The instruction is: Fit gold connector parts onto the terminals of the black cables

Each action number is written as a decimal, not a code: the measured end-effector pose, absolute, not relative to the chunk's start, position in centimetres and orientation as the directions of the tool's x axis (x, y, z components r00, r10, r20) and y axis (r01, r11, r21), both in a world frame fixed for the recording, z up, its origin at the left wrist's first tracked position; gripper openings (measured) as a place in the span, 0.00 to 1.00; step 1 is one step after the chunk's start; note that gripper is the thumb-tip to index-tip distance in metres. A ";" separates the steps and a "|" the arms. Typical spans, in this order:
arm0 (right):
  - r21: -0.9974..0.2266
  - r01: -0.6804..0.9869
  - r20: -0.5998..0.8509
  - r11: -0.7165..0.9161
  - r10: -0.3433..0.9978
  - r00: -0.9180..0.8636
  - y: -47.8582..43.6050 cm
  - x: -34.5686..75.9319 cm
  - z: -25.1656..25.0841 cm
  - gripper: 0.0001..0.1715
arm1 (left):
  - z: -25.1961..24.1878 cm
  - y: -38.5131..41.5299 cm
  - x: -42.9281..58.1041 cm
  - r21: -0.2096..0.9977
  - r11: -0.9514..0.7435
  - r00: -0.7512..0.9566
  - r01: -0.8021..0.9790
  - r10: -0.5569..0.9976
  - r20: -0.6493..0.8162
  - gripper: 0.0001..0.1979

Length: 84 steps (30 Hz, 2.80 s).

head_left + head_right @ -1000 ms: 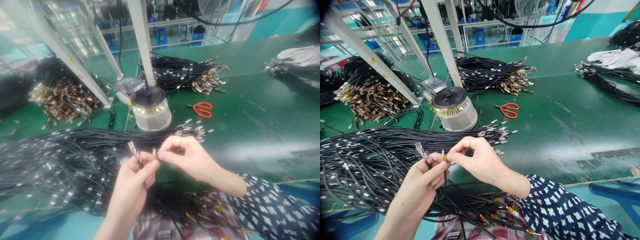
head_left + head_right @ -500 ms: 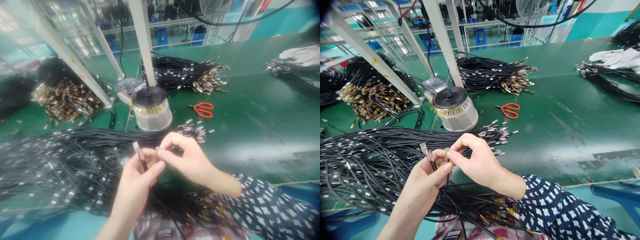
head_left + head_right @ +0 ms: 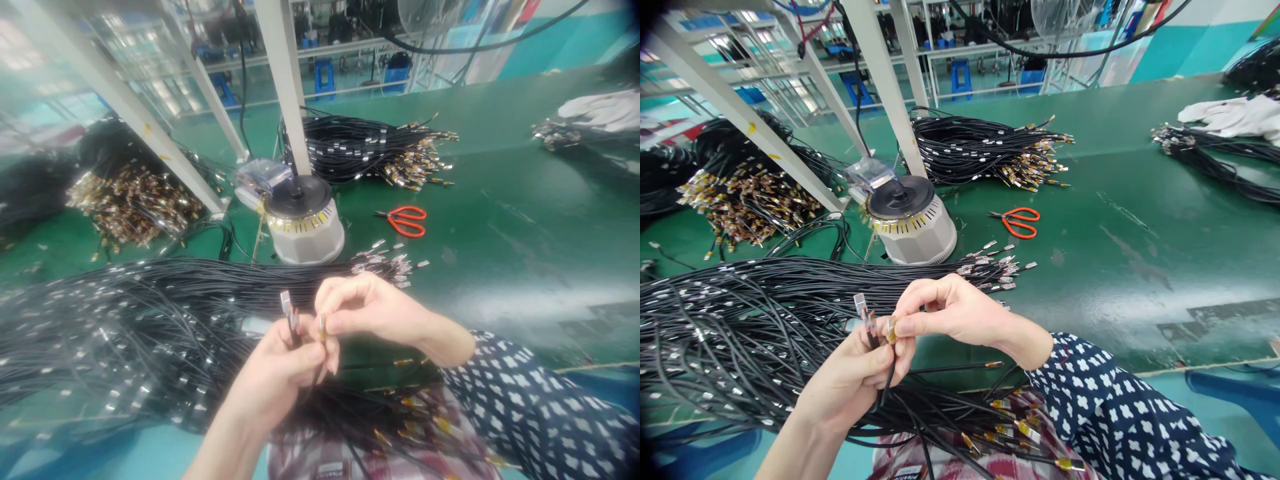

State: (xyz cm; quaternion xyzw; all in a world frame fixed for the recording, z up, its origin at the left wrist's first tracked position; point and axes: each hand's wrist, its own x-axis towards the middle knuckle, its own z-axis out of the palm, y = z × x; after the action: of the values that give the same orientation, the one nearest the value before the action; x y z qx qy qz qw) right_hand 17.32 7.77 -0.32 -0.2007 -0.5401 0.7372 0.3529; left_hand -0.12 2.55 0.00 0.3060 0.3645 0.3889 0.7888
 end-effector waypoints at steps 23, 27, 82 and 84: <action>-0.958 -0.201 -0.064 -0.205 0.836 -0.545 7.7 16.7 0.8 0.09 | -0.1 2.4 0.9 0.871 0.340 0.131 -0.355 0.940 -0.314 0.05; -0.966 -0.168 -0.064 -0.195 0.814 -0.577 8.3 17.1 0.8 0.07 | 0.3 2.3 0.8 0.921 0.278 0.010 -0.274 0.958 -0.286 0.08; -0.911 0.355 -0.063 0.208 0.782 -0.620 7.8 18.9 3.2 0.19 | -0.4 2.4 1.0 0.845 0.362 0.035 -0.394 0.925 -0.379 0.11; -0.901 0.371 -0.058 0.224 0.786 -0.615 7.7 18.9 3.1 0.20 | -0.4 2.4 1.0 0.846 0.361 0.036 -0.392 0.925 -0.378 0.11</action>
State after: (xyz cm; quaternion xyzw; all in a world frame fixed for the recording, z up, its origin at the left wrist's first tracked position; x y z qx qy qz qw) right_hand 18.92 7.67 3.09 -0.3840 -0.7532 0.4903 0.2118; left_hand 1.05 2.40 -0.42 0.2733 0.4873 0.4947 0.6657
